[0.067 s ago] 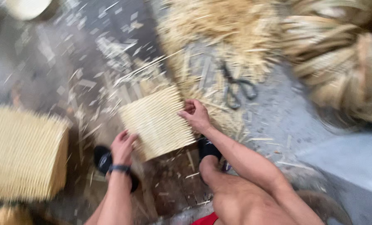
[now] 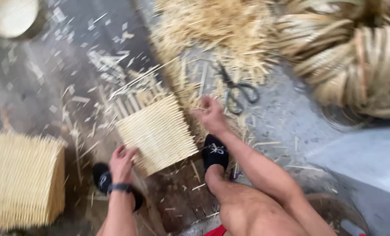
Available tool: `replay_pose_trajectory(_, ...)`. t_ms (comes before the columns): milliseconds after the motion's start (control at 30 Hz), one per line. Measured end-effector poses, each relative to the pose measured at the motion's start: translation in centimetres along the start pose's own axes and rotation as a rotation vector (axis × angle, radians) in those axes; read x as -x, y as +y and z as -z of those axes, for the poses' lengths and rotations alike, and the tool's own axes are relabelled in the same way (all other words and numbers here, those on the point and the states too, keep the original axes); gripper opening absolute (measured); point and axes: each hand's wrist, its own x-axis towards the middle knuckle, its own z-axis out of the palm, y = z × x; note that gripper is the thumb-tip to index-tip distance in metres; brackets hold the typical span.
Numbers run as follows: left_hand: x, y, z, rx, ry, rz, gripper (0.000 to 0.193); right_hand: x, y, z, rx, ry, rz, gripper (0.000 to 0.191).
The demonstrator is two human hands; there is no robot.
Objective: The person sits on the floor and uses scissors to trim excess bamboo strips from the edge of a woven bamboo tray held over a round wooden form. They then fit a bent bamboo rim ring around the tray edge, press the tray into shape, and set finished trays onto a stack beside them.
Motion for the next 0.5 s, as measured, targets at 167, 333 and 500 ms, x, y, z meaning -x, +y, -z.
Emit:
replay_pose_trajectory(167,1.8,-1.0,0.5,0.198,0.147,-0.077,0.076,-1.4,2.6,26.6,0.173,0.837,0.435,0.047)
replay_pose_trajectory(333,2.2,-3.5,2.9,0.334,0.241,-0.071,0.065,5.7,6.4,40.5,0.81,0.99,-0.046,0.058)
replay_pose_trajectory(500,3.6,-3.8,2.9,0.312,0.281,-0.174,0.064,8.4,9.6,43.8,0.621,0.639,-0.722,0.078)
